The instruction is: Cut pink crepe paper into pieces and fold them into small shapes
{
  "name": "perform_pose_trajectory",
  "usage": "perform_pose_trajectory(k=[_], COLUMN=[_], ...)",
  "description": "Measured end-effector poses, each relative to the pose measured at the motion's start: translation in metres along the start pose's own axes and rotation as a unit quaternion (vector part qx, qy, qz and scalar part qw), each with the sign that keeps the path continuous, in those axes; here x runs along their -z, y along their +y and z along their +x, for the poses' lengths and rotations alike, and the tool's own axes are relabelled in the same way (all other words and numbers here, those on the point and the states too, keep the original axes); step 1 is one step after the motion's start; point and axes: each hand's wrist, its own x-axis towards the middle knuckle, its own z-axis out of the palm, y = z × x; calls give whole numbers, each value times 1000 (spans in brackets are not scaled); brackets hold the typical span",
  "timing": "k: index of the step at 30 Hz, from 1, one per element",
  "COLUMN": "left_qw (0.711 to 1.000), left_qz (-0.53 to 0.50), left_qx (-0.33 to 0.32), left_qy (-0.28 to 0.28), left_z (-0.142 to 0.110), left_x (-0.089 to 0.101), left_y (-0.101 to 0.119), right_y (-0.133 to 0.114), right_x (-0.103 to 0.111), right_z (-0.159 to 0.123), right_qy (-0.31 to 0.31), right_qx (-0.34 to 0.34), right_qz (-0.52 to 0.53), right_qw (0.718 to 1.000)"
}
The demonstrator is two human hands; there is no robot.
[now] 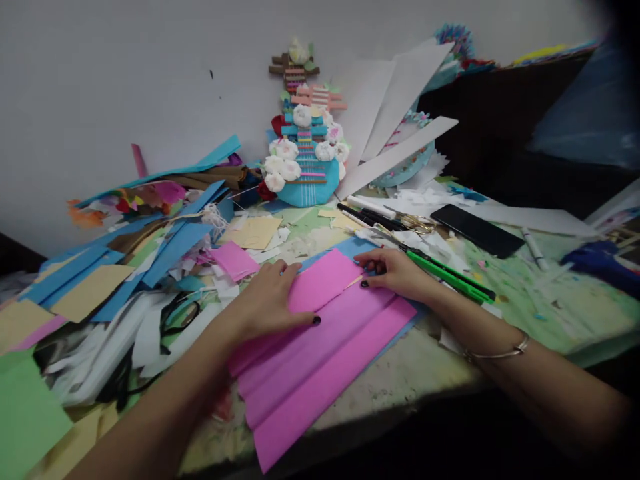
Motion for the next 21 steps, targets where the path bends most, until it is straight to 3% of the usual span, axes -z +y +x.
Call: perform_pose_trajectory(k=[7,21], left_qw=[994,990], left_qz=[82,95], left_qx=[53,69], left_qy=[42,74], left_z=[1,7], left_x=[-13,-21], left_y=[23,27], right_y=[1,-2], right_x=[2,3], right_z=[3,1], right_qy=[-9,10], right_qx=[-13,-44], right_qz=[53,120], right_qw=[998,992])
